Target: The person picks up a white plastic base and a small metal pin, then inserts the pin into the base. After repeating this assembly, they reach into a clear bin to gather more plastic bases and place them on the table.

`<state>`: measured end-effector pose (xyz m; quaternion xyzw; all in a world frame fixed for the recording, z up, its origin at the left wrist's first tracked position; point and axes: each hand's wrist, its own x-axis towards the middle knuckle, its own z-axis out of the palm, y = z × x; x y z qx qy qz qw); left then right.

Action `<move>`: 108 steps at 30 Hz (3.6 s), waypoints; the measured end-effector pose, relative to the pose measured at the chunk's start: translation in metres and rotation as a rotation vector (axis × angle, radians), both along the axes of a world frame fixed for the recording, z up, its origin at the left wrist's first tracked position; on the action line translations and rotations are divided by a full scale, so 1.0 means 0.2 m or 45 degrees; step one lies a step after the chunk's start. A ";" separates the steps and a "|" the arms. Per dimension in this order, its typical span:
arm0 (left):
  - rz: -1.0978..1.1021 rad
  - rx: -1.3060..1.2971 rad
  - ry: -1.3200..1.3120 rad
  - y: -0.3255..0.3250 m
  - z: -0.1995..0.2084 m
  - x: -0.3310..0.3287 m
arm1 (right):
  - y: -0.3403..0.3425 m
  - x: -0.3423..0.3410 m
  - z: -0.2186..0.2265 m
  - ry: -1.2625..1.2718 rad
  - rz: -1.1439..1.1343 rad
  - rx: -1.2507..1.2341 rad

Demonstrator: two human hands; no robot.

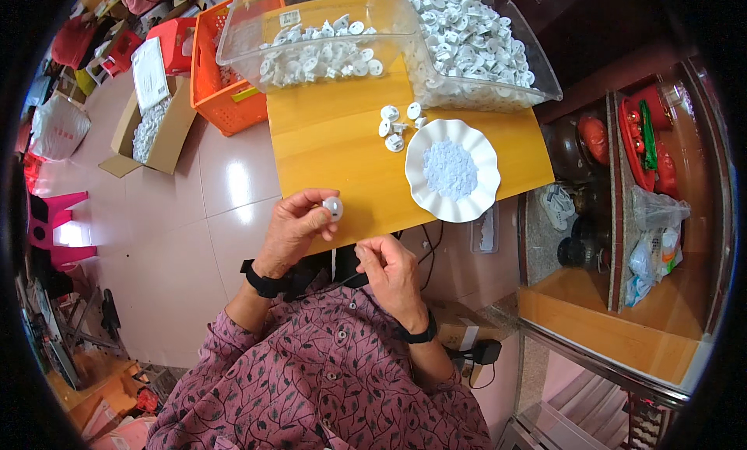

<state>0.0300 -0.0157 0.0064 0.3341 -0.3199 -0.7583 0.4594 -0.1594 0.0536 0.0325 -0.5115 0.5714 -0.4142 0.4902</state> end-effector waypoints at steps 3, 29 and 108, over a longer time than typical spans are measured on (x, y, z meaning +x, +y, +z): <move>0.145 -0.016 -0.091 -0.11 0.08 0.03 | 0.04 -0.05 -0.04 0.093 -0.022 -0.059; -0.031 -0.194 -0.586 -0.32 0.33 -0.05 | 0.26 -0.55 -0.52 0.127 -0.378 0.231; -0.318 -0.768 -0.641 0.08 0.05 -0.34 | 0.06 -0.33 -0.09 -0.332 -0.168 0.238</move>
